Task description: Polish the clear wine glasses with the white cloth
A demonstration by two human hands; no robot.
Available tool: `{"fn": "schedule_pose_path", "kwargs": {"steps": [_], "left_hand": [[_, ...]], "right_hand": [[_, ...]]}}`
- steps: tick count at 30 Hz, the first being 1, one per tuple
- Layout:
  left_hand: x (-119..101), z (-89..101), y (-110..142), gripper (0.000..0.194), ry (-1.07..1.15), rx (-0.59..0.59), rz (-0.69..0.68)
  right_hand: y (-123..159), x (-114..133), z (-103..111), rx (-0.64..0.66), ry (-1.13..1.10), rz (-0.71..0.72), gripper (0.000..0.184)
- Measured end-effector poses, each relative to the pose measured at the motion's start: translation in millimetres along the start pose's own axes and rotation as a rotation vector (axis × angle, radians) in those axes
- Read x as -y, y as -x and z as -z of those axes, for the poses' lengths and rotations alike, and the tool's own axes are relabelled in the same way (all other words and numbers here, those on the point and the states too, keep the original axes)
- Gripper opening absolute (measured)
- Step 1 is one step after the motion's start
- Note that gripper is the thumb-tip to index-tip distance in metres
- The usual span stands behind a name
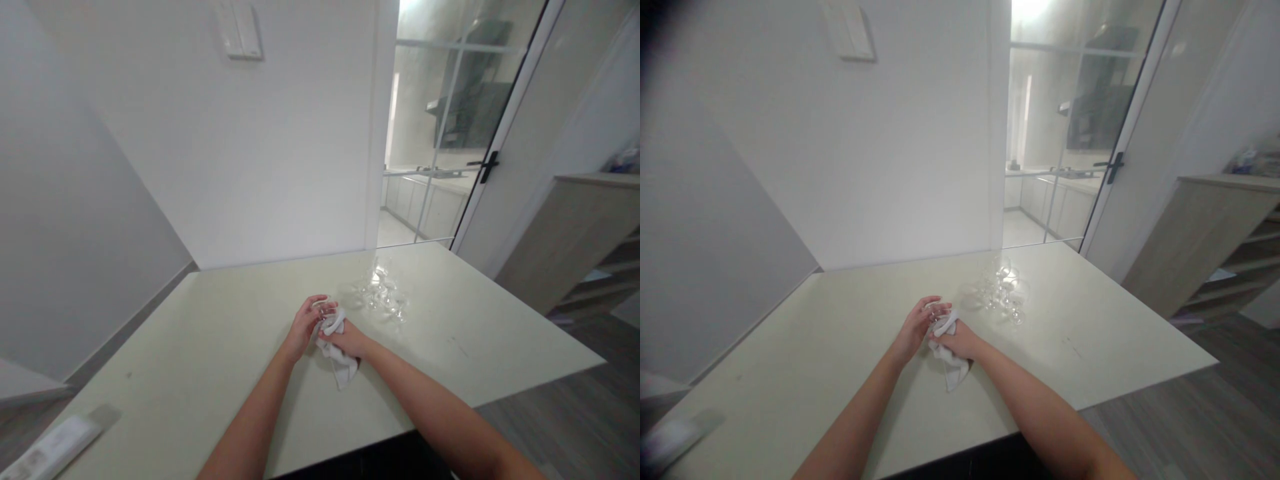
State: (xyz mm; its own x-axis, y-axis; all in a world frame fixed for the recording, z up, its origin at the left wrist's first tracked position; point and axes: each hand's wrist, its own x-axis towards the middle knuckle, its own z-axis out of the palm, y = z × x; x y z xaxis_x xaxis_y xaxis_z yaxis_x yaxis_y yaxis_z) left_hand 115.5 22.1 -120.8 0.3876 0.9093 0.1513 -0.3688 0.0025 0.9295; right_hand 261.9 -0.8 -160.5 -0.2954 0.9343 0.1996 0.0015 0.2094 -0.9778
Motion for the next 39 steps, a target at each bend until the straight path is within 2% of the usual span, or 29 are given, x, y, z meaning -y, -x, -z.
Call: {"fn": "schedule_pose_path", "kwargs": {"steps": [6,24,31,39], "left_hand": [[1.6,-2.2,-1.1,0.055,-0.220,-0.133,-0.079],[4.7,2.2,-2.4,0.050,-0.201,-0.087,-0.082],[6.3,3.1,-3.2,0.050,-0.187,-0.079,-0.078],[0.9,-1.4,-1.0,0.050,-0.190,-0.098,-0.065]], "right_hand": [[-0.9,-1.0,0.9,0.058,-0.044,0.044,0.028],[1.2,4.6,1.2,0.075,-0.051,0.037,0.026],[0.0,1.7,2.4,0.091,-0.065,-0.033,0.026],[-1.2,-4.1,1.4,0.083,-0.094,0.043,0.025]]}}
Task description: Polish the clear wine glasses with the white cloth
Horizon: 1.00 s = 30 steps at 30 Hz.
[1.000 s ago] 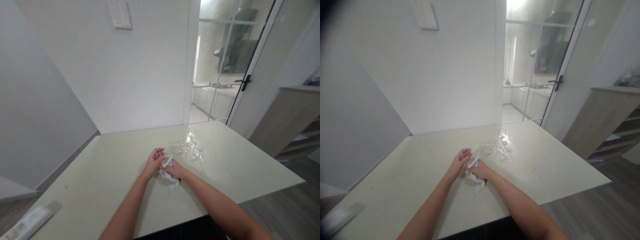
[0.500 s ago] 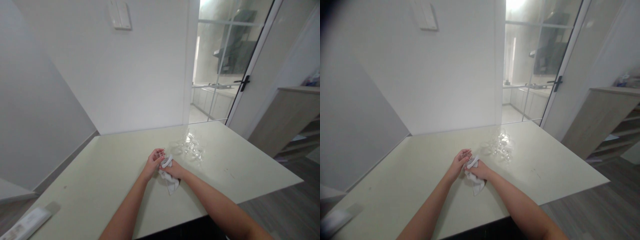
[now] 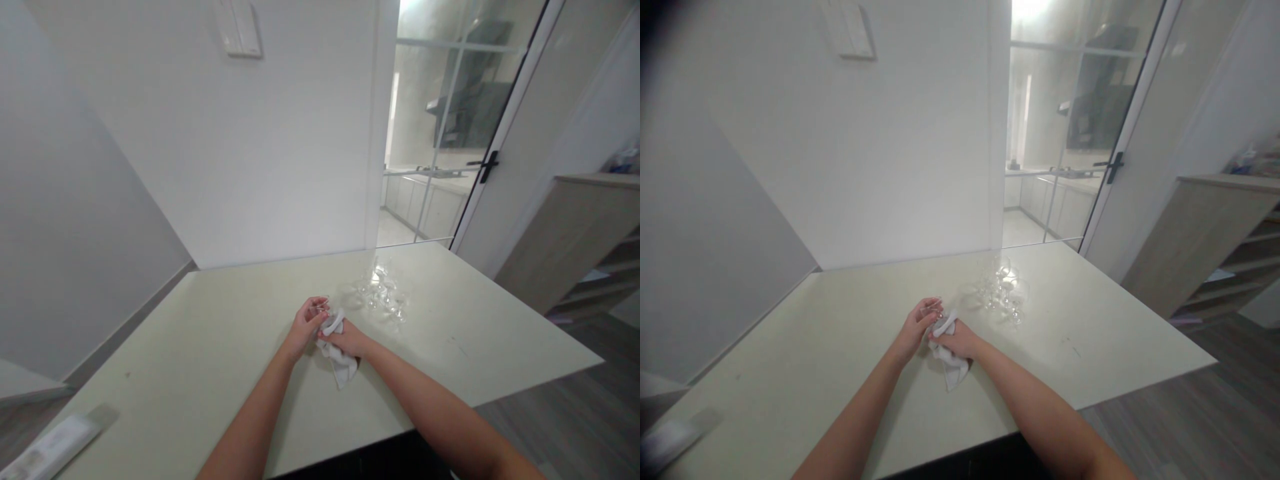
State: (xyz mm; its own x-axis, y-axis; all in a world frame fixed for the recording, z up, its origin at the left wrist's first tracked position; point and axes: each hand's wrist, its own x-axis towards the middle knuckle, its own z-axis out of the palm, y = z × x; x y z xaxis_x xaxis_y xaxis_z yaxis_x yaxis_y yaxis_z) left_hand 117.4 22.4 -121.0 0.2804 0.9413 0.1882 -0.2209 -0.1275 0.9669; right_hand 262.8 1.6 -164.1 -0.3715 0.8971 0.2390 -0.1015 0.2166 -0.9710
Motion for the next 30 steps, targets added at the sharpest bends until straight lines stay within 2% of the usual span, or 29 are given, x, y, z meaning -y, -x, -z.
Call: {"fn": "schedule_pose_path", "kwargs": {"steps": [20,27,30], "left_hand": [[4.5,2.2,-0.8,0.047,0.014,0.021,-0.014],[2.0,2.1,1.8,0.061,0.205,0.146,0.029],[2.9,1.5,1.4,0.061,0.200,0.140,-0.001]], "right_hand": [[0.7,4.0,0.4,0.014,0.027,0.027,0.027],[1.3,9.9,-0.7,-0.032,0.072,-0.036,0.031],[1.1,7.6,-1.2,-0.053,0.079,-0.047,0.030]]}}
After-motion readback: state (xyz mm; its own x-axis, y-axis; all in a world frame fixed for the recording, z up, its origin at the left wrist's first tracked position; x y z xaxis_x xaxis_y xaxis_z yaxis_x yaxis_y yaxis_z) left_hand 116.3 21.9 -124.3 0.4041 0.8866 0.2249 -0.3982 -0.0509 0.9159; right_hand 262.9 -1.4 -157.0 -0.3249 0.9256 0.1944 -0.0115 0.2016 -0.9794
